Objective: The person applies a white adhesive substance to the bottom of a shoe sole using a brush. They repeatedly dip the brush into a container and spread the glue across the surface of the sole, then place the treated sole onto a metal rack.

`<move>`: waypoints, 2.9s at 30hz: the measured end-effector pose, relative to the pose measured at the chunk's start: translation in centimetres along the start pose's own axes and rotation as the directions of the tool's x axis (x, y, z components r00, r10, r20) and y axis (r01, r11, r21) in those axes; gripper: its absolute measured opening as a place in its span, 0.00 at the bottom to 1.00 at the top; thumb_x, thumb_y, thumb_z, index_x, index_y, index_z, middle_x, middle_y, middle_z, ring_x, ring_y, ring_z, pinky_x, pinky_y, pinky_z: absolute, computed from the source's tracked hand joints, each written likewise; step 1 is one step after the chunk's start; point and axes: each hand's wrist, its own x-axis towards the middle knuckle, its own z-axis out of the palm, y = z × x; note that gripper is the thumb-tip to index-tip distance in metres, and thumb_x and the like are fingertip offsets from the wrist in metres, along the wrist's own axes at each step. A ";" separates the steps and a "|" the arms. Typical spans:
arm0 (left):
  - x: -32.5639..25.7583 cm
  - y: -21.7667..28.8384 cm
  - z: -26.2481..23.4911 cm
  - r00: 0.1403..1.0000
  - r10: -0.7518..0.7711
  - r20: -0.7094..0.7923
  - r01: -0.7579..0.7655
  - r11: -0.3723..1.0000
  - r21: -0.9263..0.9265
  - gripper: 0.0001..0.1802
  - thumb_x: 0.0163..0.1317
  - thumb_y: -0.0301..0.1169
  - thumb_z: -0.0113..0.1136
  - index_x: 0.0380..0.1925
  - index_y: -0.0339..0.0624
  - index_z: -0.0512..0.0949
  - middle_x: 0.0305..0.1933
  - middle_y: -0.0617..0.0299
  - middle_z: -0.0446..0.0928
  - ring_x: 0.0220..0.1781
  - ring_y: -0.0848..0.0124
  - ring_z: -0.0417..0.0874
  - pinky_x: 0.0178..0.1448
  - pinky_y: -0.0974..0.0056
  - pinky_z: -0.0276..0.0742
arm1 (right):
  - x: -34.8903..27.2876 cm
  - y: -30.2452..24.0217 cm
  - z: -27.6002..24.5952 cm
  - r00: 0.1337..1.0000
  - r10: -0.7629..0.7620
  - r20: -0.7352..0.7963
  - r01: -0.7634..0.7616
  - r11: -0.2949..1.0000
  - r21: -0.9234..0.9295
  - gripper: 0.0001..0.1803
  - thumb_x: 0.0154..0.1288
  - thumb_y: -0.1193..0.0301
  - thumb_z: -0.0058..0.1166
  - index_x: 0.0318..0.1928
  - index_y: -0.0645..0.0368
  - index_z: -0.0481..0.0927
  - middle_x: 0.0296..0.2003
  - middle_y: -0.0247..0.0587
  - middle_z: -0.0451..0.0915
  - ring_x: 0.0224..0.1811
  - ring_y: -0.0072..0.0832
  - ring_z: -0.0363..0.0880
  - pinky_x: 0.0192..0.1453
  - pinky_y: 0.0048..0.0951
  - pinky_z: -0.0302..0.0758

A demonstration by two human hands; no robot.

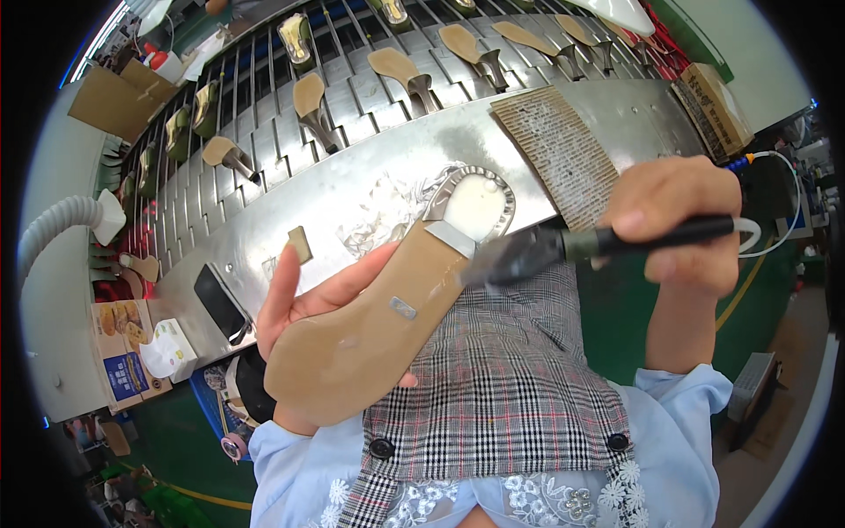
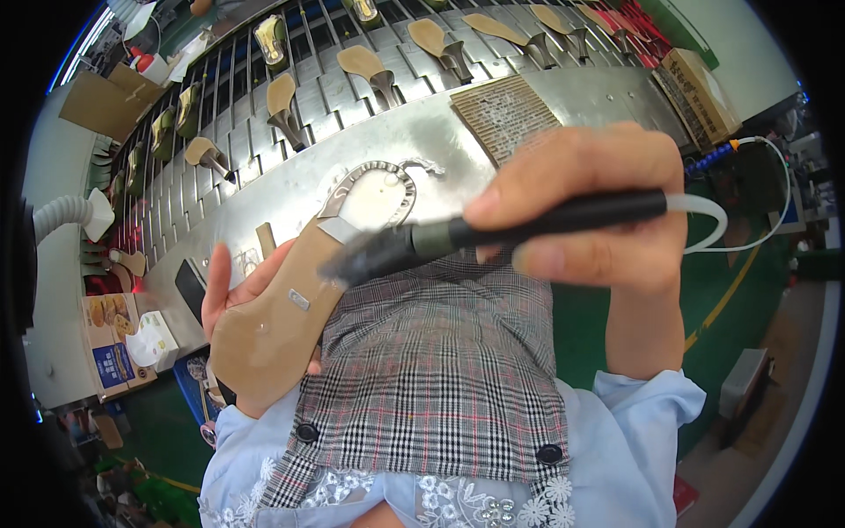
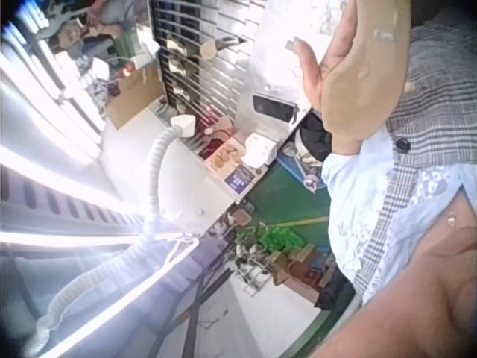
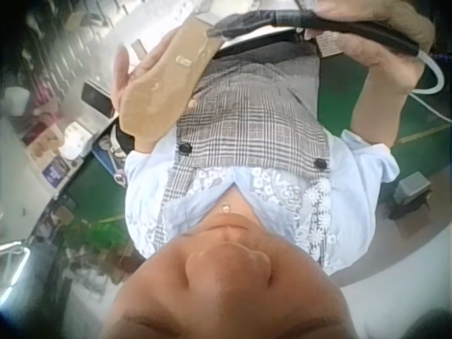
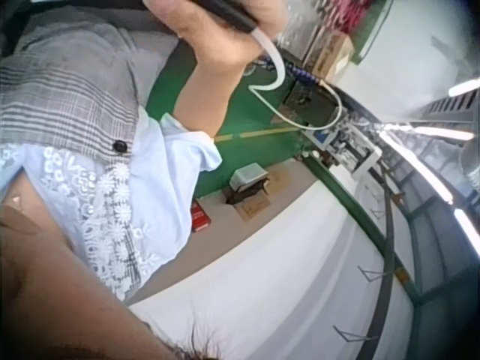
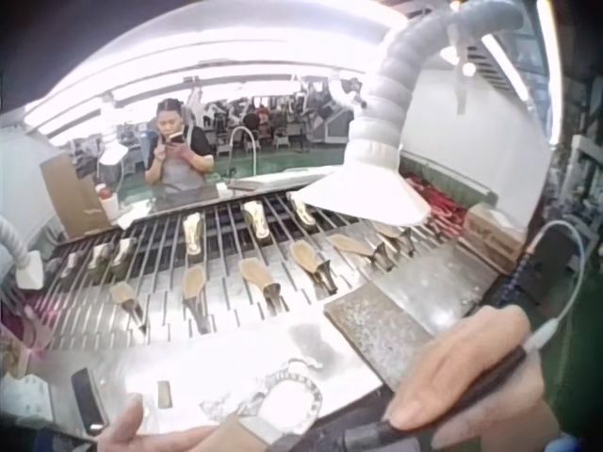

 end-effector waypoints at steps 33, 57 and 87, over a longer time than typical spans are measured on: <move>2.0 -1.1 -2.2 0.847 0.463 0.261 -0.091 -0.357 0.930 0.25 0.46 0.29 0.76 0.44 0.35 0.78 0.35 0.56 0.80 0.36 0.65 0.83 0.39 0.66 0.77 | 0.9 -1.3 7.5 0.974 0.026 0.227 0.045 0.952 -0.304 0.18 0.46 0.80 0.65 0.42 0.68 0.82 0.33 0.54 0.83 0.31 0.41 0.85 0.32 0.32 0.82; -2.5 2.6 -5.6 0.890 0.421 0.173 -0.304 0.269 0.914 0.39 0.41 0.24 0.78 0.56 0.31 0.72 0.53 0.53 0.79 0.55 0.66 0.79 0.59 0.61 0.73 | -0.7 -1.4 7.2 0.994 -0.106 0.011 0.097 0.856 -0.507 0.16 0.50 0.74 0.65 0.41 0.64 0.82 0.32 0.53 0.83 0.30 0.39 0.84 0.31 0.32 0.80; -6.7 32.9 -13.2 0.070 0.990 0.122 -0.035 -0.120 0.992 0.13 0.54 0.30 0.71 0.38 0.36 0.81 0.35 0.66 0.79 0.35 0.78 0.75 0.41 0.71 0.69 | 0.6 5.5 10.0 0.854 0.285 -0.435 -0.283 0.957 0.072 0.20 0.58 0.69 0.64 0.44 0.73 0.76 0.32 0.55 0.82 0.32 0.38 0.84 0.41 0.35 0.83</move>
